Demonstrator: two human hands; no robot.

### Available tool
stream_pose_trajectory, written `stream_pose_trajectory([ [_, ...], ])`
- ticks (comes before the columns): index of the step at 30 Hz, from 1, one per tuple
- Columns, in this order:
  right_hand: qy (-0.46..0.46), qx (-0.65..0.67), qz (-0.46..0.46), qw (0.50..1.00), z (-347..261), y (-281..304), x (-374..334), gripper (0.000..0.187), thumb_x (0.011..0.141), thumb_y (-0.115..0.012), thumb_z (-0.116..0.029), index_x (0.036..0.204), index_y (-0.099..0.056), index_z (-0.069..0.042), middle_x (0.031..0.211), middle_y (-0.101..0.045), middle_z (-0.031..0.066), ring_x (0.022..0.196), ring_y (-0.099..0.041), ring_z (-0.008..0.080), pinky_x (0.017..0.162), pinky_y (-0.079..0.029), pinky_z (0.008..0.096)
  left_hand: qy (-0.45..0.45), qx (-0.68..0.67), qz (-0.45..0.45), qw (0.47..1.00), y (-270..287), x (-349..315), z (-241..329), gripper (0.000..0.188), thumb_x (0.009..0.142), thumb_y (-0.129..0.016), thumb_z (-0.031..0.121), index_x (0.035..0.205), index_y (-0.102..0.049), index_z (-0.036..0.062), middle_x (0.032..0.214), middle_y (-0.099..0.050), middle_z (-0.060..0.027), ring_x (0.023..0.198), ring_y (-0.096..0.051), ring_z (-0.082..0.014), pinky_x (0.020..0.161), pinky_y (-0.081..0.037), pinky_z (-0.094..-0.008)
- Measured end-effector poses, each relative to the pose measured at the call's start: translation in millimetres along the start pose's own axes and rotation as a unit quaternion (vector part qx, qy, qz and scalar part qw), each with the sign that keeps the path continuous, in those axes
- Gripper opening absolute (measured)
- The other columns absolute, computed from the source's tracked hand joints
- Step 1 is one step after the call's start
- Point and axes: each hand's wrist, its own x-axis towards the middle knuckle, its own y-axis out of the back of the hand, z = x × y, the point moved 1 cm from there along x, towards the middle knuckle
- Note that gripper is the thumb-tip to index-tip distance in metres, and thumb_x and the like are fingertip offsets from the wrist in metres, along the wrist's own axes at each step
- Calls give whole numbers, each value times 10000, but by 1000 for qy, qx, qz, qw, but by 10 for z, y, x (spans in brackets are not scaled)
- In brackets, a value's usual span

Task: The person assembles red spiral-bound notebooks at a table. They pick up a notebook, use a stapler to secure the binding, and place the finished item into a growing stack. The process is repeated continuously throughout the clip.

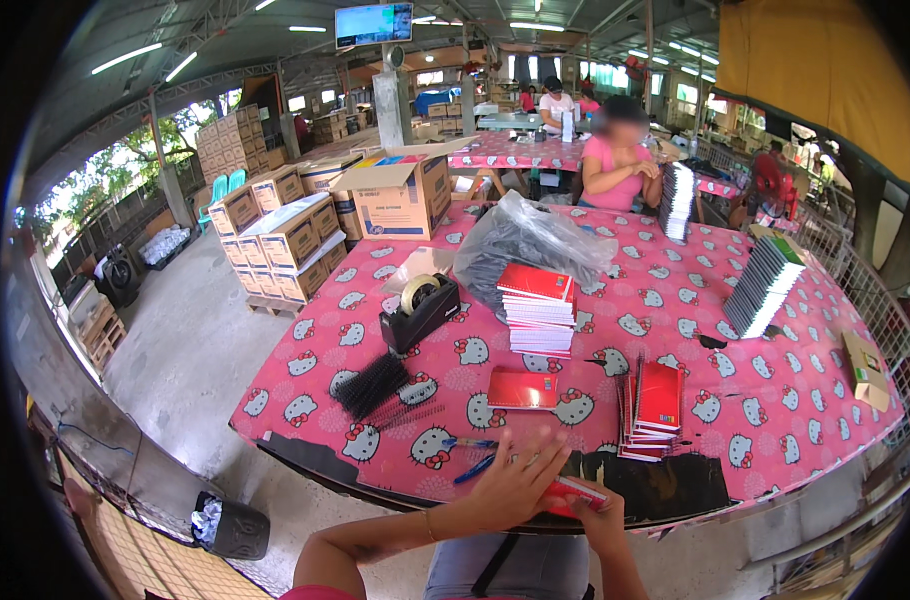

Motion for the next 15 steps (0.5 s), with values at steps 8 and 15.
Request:
stream_pose_trajectory([
  [8, 2, 49, -11, 999, 23, -181, 52, 370, 913, -675, -3, 1273, -621, 62, 1103, -701, 92, 985, -637, 117, 890, -513, 258, 77, 77, 16, 994, 39, 199, -33, 809, 957, -427, 617, 1488, -384, 8, 1549, -377, -188, 1454, -330, -331, 1116, -252, -633],
  [15, 57, 27, -17, 998, 118, -127, 134, 453, 896, -639, 61, 1344, -574, 47, 1148, -691, 90, 1010, -621, 101, 903, -507, 256, 25, 43, -43, 998, -91, 98, 155, 813, 939, -456, 612, 1498, -376, 28, 1569, -352, -184, 1452, -333, -328, 1128, -241, -609],
])
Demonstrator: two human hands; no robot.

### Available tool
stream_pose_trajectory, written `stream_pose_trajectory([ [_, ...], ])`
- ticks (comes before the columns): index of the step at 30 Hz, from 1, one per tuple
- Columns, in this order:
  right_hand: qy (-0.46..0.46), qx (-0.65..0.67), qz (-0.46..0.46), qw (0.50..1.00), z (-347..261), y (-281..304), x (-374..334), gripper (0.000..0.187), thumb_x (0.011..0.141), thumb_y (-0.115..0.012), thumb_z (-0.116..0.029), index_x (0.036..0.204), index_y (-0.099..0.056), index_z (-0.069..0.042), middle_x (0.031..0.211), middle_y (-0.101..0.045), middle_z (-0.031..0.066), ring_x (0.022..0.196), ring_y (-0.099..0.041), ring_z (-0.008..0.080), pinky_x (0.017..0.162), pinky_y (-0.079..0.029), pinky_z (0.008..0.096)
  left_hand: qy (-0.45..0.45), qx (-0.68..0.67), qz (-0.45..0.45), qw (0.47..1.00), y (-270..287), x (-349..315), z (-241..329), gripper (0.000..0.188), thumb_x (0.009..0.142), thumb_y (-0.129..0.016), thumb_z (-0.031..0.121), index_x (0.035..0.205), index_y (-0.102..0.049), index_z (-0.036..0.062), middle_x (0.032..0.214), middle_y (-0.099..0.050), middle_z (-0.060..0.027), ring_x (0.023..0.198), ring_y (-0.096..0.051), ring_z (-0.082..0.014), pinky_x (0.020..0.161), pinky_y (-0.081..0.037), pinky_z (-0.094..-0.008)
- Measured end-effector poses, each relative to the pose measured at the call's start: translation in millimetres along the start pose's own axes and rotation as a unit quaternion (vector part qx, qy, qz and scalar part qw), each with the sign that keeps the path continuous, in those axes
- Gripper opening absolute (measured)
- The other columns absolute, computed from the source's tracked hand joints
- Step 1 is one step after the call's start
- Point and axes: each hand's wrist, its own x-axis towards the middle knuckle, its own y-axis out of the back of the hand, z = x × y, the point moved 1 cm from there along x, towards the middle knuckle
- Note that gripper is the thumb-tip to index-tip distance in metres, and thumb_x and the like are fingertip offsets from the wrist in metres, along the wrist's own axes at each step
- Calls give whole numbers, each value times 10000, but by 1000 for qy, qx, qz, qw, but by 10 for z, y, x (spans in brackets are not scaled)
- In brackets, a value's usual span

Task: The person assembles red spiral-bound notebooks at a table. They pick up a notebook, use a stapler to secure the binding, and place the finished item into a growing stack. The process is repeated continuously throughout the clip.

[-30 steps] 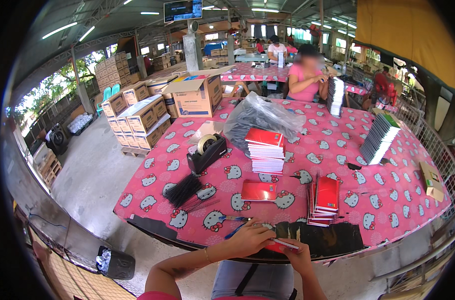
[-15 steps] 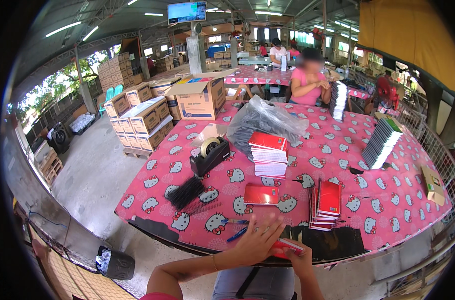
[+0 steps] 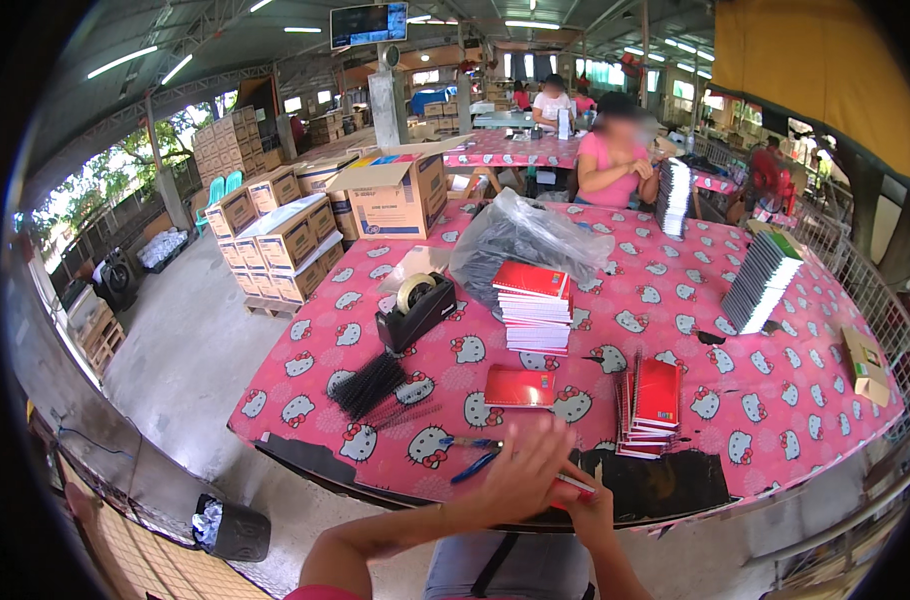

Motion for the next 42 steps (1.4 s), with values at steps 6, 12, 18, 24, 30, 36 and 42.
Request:
stream_pose_trajectory([
  [6, -13, 40, 43, 998, -125, 62, 21, 437, 889, -647, 52, 1322, -597, 39, 1086, -702, 62, 965, -618, 89, 851, -515, 252, -61, -102, 69, 990, -416, -246, 178, 836, 928, -454, 638, 1490, -393, 22, 1535, -395, -192, 1436, -354, -333, 1133, -217, -614],
  [12, -20, -31, 56, 998, -94, 127, 29, 425, 898, -684, -37, 1302, -585, 52, 1115, -692, 68, 970, -599, 83, 831, -510, 244, -55, -116, 96, 987, -345, -62, 206, 841, 959, -383, 631, 1519, -330, 6, 1581, -326, -180, 1484, -274, -316, 1165, -183, -571],
  [18, 55, -24, 76, 995, -115, 86, 10, 490, 925, -664, -65, 1381, -526, 54, 1126, -688, 93, 985, -611, 114, 870, -511, 267, -51, -138, 78, 986, -277, 59, 217, 875, 977, -348, 642, 1535, -264, -27, 1586, -293, -218, 1493, -244, -345, 1189, -140, -562],
  [24, 65, -83, 48, 993, -64, -38, -148, 831, 817, -729, 14, 1532, -308, -13, 1493, -383, 174, 1324, -465, 242, 1051, -433, 345, 98, -498, 83, 858, -203, -128, 365, 743, 989, -568, 349, 1524, -235, -45, 1511, -394, -205, 1423, -355, -315, 1163, -279, -419],
  [30, 249, -488, 23, 836, -535, -184, -151, 595, 800, -754, -64, 1358, -565, -149, 1260, -516, 90, 1202, -532, 296, 983, -425, 405, 216, -635, 8, 742, -490, -195, -164, 344, 921, -516, -34, 1255, -583, 10, 1177, -630, -107, 1139, -570, -173, 995, -434, -298],
  [36, 298, -535, -2, 791, -362, 3, 204, 264, 841, -720, -155, 1103, -687, -156, 944, -633, 10, 834, -636, 222, 776, -464, 382, 84, -329, 48, 940, -487, -151, -503, 370, 924, -607, 122, 1284, -557, 55, 1310, -568, -174, 1239, -537, -335, 1038, -422, -428],
  [42, 276, -528, 5, 803, -385, -50, 380, 184, 859, -705, -168, 1039, -691, -134, 898, -655, 38, 759, -652, 263, 684, -495, 387, 112, -38, 62, 991, -602, -596, -945, 453, 894, -668, 340, 1266, -570, 102, 1324, -527, -191, 1190, -531, -407, 1003, -385, -621],
])
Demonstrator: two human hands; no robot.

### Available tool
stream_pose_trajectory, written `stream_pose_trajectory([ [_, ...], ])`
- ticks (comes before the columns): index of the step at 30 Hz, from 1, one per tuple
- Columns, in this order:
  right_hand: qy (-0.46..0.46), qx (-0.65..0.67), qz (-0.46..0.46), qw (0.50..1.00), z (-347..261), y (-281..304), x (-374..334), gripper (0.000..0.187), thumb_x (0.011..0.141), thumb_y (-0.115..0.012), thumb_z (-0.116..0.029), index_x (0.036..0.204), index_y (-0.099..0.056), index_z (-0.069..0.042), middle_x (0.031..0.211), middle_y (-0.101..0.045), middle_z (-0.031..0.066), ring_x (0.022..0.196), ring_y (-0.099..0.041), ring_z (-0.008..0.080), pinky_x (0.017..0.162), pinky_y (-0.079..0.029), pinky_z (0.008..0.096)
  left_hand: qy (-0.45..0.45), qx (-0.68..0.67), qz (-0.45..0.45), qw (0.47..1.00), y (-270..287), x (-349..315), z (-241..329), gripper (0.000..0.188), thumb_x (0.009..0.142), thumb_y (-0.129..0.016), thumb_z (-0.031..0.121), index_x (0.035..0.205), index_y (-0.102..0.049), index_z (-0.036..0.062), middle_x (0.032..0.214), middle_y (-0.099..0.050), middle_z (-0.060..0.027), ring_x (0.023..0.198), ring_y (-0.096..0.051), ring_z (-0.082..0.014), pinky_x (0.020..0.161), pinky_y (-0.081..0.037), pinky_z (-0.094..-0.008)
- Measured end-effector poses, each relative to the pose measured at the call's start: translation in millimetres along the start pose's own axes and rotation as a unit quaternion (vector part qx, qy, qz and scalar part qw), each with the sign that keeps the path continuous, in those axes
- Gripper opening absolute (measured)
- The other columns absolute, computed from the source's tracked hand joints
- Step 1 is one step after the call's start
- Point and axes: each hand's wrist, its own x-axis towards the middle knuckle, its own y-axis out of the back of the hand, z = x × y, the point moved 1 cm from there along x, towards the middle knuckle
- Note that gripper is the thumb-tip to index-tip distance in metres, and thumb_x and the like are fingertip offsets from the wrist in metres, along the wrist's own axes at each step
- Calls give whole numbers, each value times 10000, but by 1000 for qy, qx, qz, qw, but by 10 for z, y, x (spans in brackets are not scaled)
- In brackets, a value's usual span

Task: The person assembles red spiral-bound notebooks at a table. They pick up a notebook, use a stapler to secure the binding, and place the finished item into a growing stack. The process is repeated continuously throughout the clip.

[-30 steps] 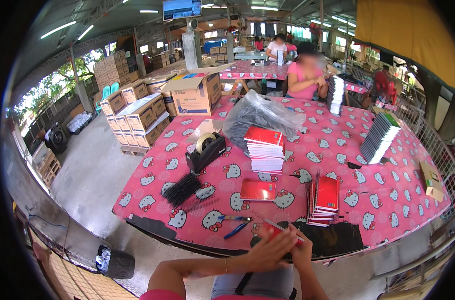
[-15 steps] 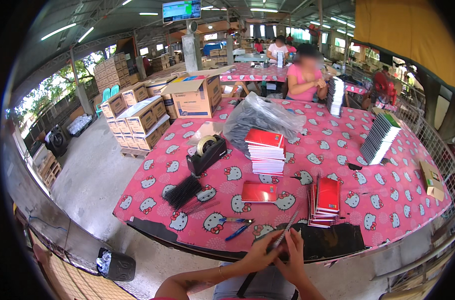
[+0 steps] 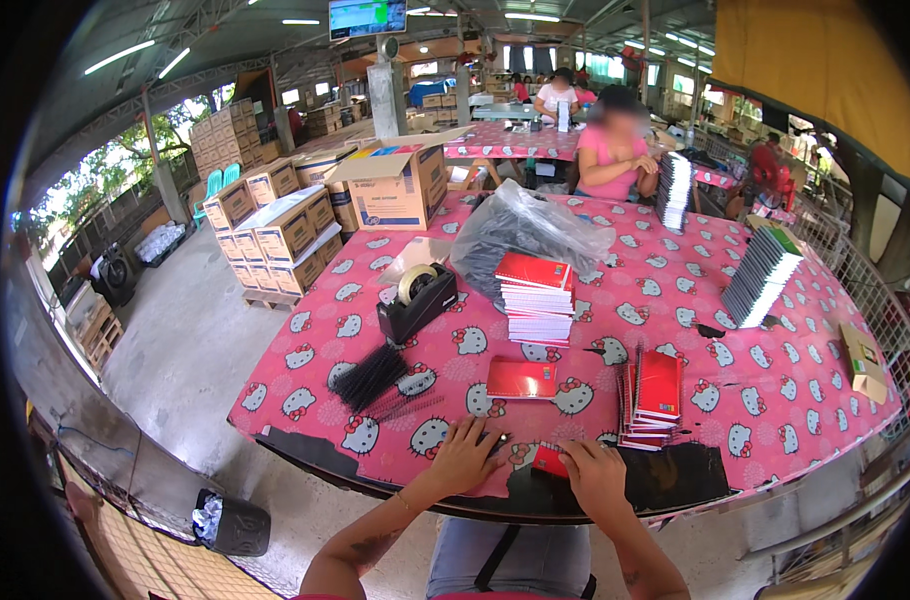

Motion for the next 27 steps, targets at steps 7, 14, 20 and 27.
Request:
stream_pose_trajectory([
  [7, -47, 26, -24, 998, 1, -21, 28, 153, 862, -700, -149, 1008, -692, -106, 896, -668, 92, 766, -653, 329, 683, -512, 419, 94, -141, 37, 985, 42, -127, -91, 439, 902, -660, 296, 1287, -574, 104, 1207, -643, -121, 1080, -616, -336, 937, -474, -484],
  [14, -57, 8, -47, 997, 68, -64, 35, 156, 865, -697, -149, 1009, -683, -90, 880, -673, 117, 741, -644, 346, 661, -509, 429, 381, -821, 46, 422, 437, 131, 100, 372, 1041, -491, 365, 1287, -540, 90, 1161, -678, -134, 1069, -659, -306, 908, -526, -463],
  [20, -53, 9, -50, 997, -1, -44, 67, 156, 872, -698, -174, 1006, -682, -95, 883, -683, 76, 770, -666, 299, 696, -513, 393, 359, -792, -111, 482, 379, -28, 575, 401, 1070, -396, 317, 1369, -452, 56, 1168, -657, -176, 1094, -665, -292, 927, -533, -435],
  [27, -51, 14, -55, 997, 33, -82, 55, 147, 886, -682, -167, 1015, -684, -97, 895, -685, 70, 784, -670, 290, 724, -511, 393, 381, -792, -145, 455, 347, -1, 707, 409, 1066, -403, 312, 1348, -452, 21, 1119, -669, -199, 1007, -698, -311, 849, -581, -431],
])
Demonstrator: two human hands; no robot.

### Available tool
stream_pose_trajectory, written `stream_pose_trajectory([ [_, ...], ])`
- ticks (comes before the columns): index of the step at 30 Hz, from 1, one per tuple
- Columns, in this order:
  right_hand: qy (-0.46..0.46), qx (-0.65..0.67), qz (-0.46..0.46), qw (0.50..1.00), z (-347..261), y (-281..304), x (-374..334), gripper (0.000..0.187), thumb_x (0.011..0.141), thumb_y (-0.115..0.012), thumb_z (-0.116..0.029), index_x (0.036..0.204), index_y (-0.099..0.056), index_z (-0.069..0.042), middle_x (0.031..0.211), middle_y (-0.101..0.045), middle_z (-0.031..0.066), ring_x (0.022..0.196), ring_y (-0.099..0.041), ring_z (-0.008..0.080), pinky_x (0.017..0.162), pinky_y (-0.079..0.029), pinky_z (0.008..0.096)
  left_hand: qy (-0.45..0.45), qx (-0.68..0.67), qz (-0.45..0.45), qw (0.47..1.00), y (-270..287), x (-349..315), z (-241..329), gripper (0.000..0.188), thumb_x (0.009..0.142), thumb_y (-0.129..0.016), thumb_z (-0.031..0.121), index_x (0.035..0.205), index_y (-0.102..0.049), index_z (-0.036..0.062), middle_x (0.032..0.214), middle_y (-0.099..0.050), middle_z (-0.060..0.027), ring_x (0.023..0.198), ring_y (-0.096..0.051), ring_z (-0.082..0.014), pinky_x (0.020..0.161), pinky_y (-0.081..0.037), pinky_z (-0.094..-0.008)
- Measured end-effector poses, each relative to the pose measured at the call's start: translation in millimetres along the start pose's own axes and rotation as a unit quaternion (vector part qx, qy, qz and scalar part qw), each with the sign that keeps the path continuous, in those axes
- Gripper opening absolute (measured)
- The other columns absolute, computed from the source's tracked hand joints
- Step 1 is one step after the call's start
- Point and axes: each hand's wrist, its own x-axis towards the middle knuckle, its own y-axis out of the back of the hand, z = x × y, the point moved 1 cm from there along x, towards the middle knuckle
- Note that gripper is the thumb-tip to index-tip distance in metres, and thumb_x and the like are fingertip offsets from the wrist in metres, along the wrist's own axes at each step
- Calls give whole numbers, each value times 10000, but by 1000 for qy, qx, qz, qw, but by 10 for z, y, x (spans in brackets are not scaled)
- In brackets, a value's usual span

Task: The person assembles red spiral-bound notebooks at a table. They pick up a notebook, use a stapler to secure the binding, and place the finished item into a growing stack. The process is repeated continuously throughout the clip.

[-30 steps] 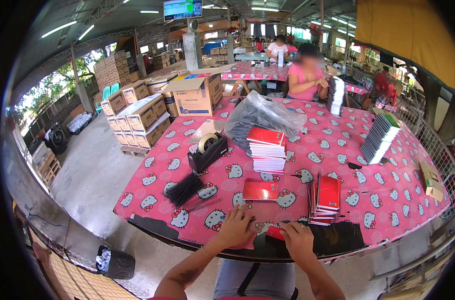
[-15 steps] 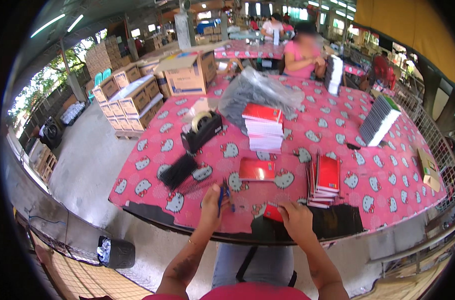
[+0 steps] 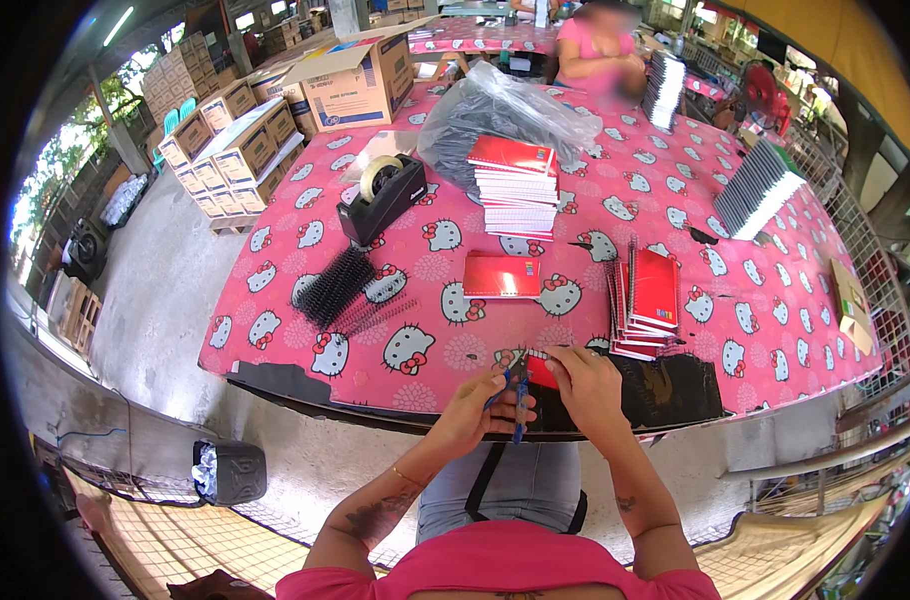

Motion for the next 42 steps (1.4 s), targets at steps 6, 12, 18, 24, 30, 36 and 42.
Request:
stream_pose_trajectory([
  [6, -2, 11, 14, 1000, -30, 5, 5, 158, 875, -693, -155, 1022, -681, -98, 914, -677, 66, 787, -665, 297, 703, -509, 388, 7, -23, 12, 1000, 25, 40, -85, 411, 1055, -442, 332, 1302, -492, 8, 1082, -668, -196, 940, -701, -304, 804, -596, -428],
  [12, 4, 14, 19, 1000, -7, 9, -31, 174, 864, -701, -148, 1031, -686, -101, 915, -677, 68, 785, -667, 295, 723, -521, 403, -316, 582, 129, 738, -124, 39, -29, 339, 998, -568, 187, 1301, -609, 41, 963, -647, -134, 801, -651, -228, 747, -525, -324],
  [18, -42, 29, 115, 992, 454, 488, 167, 191, 880, -707, -134, 1029, -672, -19, 902, -684, 99, 789, -665, 226, 702, -521, 352, -340, 743, 128, 562, 476, 133, 449, 286, 887, -670, 187, 1159, -724, 116, 1031, -636, -117, 1011, -586, -326, 913, -453, -482],
  [24, -256, 254, 197, 912, 1784, 1016, 578, 289, 896, -728, -202, 1058, -663, 29, 832, -672, 71, 747, -609, 151, 690, -492, 298, -465, 710, 41, 527, 430, 1021, 680, 307, 861, -682, 178, 1147, -680, 67, 1223, -631, -157, 1207, -569, -353, 1066, -422, -501],
  [30, -184, 32, 271, 944, 2031, 702, 465, 424, 904, -716, -292, 1159, -592, 24, 1130, -606, 218, 1049, -572, 345, 882, -470, 437, -443, 828, 42, 343, 869, 1654, 570, 390, 860, -557, 92, 1242, -591, 19, 1170, -636, -184, 1108, -630, -329, 973, -507, -383],
  [36, 22, 153, 120, 981, 286, 716, 25, 490, 787, -788, -93, 1227, -584, -18, 1173, -620, 184, 1116, -582, 372, 975, -443, 444, -440, 785, 24, 435, -192, 936, 683, 469, 830, -598, 136, 1297, -570, 91, 1174, -598, -120, 1101, -579, -293, 974, -445, -437],
  [42, -176, 321, 17, 930, 824, -223, -522, 378, 810, -777, -18, 1145, -602, -17, 994, -648, 88, 845, -618, 143, 735, -485, 260, -419, 611, 89, 665, -250, 578, -14, 568, 864, -606, 58, 1419, -484, 73, 1381, -513, -210, 1247, -510, -387, 1066, -387, -477],
])
